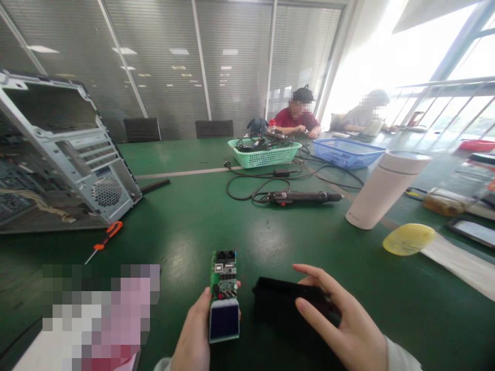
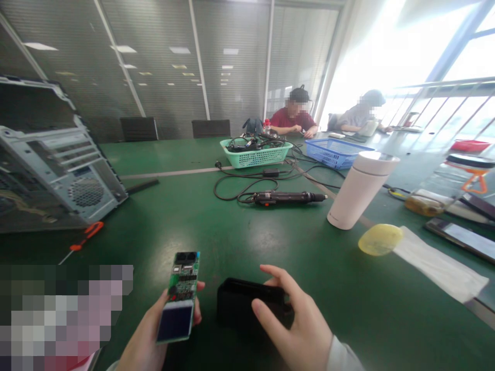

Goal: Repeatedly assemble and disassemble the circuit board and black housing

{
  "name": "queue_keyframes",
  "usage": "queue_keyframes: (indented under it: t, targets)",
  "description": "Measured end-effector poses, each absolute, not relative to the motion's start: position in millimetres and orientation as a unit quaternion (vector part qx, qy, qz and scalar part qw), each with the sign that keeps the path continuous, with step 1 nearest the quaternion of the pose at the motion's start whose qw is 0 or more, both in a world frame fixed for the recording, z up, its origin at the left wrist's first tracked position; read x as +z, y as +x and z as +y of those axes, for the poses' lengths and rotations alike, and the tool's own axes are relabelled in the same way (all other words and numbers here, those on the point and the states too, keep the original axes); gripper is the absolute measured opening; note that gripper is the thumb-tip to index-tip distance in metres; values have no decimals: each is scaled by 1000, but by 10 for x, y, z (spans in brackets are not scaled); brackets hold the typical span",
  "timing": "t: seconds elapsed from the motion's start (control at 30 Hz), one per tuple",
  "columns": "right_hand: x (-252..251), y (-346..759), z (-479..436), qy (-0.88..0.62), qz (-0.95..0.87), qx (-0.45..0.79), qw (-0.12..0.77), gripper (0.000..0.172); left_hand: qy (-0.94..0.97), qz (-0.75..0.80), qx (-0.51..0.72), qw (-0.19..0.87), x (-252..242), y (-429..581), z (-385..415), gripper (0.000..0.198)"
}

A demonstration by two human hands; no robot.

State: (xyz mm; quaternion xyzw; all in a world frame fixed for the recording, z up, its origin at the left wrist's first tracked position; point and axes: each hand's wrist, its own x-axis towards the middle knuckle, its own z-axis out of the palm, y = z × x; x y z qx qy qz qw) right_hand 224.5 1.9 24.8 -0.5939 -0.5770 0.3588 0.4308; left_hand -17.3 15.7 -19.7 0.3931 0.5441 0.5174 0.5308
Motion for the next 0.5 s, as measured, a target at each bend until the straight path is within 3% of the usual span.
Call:
queue_keyframes:
  t: [0.1,0.27,0.37,0.5]
  targets:
    - [264,2380,63,-594,-554,405,419,49,397,543,520,527,-281,-225,159,52]
    - [273,2510,116,-582,-364,568,454,46,400,548,510,529,-302,-239,144,52]
    - [254,2473,166,-477,-314,705,420,58,403,549,504,531,-313,-245,162,52]
    - [319,2388,175,-331,-241,829,380,56,404,552,501,530,-314,-248,171,51]
